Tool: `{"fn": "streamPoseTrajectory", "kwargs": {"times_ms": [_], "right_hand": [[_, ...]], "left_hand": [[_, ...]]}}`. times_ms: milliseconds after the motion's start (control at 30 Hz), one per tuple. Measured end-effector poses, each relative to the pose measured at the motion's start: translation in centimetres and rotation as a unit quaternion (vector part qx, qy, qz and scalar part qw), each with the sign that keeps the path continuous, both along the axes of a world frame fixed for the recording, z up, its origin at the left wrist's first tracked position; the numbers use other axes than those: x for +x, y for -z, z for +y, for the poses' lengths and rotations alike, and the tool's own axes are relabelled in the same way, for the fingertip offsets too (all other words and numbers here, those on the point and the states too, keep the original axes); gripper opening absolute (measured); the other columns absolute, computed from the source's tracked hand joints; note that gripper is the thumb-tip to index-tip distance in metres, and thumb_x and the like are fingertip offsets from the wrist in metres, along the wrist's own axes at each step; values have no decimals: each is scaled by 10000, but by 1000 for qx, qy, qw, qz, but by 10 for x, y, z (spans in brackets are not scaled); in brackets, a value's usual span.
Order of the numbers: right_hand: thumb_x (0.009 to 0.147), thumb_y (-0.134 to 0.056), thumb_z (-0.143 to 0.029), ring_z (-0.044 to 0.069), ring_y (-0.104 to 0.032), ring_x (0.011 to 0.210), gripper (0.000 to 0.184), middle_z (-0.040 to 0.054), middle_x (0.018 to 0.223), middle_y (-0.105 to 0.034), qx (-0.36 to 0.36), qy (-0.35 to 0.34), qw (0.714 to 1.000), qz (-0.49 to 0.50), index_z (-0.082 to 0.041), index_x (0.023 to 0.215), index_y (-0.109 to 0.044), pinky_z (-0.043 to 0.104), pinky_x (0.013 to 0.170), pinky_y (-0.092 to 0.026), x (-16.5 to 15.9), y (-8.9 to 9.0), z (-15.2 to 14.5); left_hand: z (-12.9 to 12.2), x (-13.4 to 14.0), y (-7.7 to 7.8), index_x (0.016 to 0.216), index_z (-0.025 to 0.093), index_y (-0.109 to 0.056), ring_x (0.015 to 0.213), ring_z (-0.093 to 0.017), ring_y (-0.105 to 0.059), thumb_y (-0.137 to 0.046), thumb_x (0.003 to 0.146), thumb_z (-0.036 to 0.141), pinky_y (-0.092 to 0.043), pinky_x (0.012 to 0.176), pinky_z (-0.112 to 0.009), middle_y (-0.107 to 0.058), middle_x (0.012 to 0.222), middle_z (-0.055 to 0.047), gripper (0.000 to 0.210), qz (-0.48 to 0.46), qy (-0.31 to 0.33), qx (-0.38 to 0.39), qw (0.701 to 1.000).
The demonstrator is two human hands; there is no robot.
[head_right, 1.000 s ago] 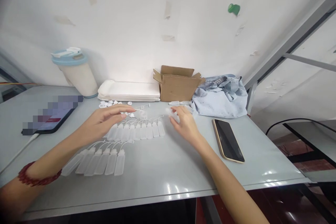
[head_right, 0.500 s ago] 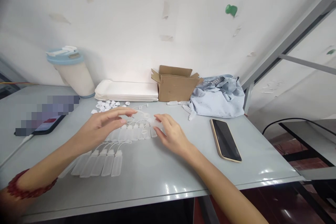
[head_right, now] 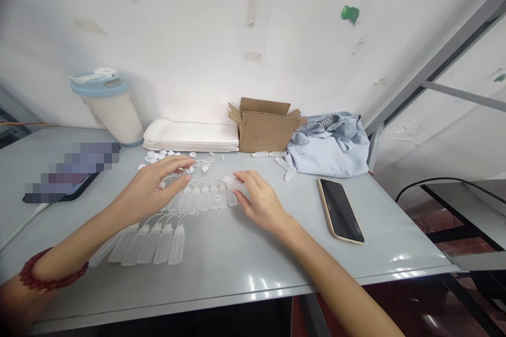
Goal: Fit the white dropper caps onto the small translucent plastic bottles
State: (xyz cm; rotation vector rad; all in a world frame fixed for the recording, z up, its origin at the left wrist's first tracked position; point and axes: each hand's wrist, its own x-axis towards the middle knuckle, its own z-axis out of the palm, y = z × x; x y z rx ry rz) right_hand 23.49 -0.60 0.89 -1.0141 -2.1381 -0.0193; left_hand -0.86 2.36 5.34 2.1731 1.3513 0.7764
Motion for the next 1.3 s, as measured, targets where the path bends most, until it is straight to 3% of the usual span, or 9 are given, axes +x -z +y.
{"fn": "streamPoseTrajectory", "kwargs": {"times_ms": [300,800,1100,1300], "right_hand": [[905,-516,-176,207,-592,866,302,103,953,-602,-4,6,1000,12,-193,1196,-435,357,711,-535,-1,2,-1],[906,-511,-169,200,-590,855,295,101,965,-601,-1,-1,1000,24,-194,1191,-441,345,709,-533,-3,0,-3],[917,-484,-194,207,-598,859,296,101,958,-600,-8,3,1000,26,-200,1209,-434,355,709,-535,-3,-1,-3],[927,-462,-169,202,-597,905,408,98,1004,-598,-8,-11,1000,28,-228,1324,-387,352,749,-535,-4,-2,-5]], "left_hand": [[-18,5,-9,1123,273,-634,1037,-200,-600,-512,868,390,-512,870,-324,-617,1215,-7,306,-93,88,-78,989],[-22,7,-10,1141,282,-622,1097,-215,-566,-510,872,404,-511,913,-343,-606,1228,0,316,-97,76,-72,990],[-24,9,-14,1137,270,-635,1060,-229,-586,-489,875,374,-548,793,-324,-629,1193,-28,317,-76,98,-77,989],[-25,10,-11,1088,275,-657,1050,-227,-592,-489,872,362,-547,734,-292,-635,1179,-31,287,-54,125,-86,987]]}}
